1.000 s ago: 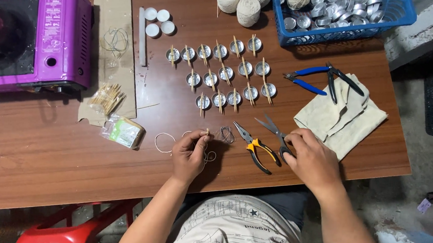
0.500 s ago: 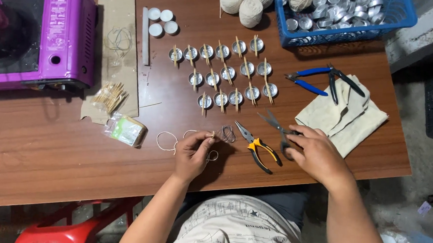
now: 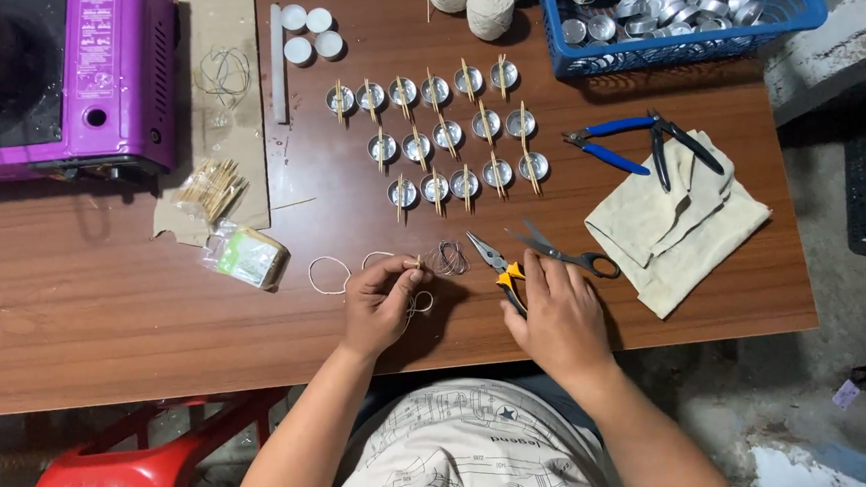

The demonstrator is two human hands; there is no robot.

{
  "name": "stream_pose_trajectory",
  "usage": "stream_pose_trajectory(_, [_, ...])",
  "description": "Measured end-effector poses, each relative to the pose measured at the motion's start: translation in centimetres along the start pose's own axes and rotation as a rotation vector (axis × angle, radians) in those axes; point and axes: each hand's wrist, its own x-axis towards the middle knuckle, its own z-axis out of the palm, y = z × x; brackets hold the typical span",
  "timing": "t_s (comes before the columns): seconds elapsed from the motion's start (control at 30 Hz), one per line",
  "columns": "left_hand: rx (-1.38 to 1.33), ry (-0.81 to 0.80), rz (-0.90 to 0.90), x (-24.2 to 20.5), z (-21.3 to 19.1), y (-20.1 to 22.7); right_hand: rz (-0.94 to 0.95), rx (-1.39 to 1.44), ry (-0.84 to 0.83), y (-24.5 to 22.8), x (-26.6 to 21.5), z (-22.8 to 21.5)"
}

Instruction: Assembling candle wicks by threading cotton string through metal sustainer tabs and crimping them with pliers.

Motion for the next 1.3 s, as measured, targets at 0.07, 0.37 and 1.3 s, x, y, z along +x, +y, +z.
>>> stream_pose_trajectory(0.07, [-0.038,0.007,-0.043,-0.3,-0.1,-0.7,-0.017,0.020,0.056,0.4,-0.2,0.6])
stream_pose_trajectory(0.37, [-0.323,0.068,-0.255,0.1,0.0,-1.4,0.043,0.843,0.026,0.5,0.3,-2.4])
stream_pose_trajectory(1.3, [0.135,0.059,0.225,0.3,-0.1,0.8,0.072,1.920,-0.218,-5.0,-3.0,5.1])
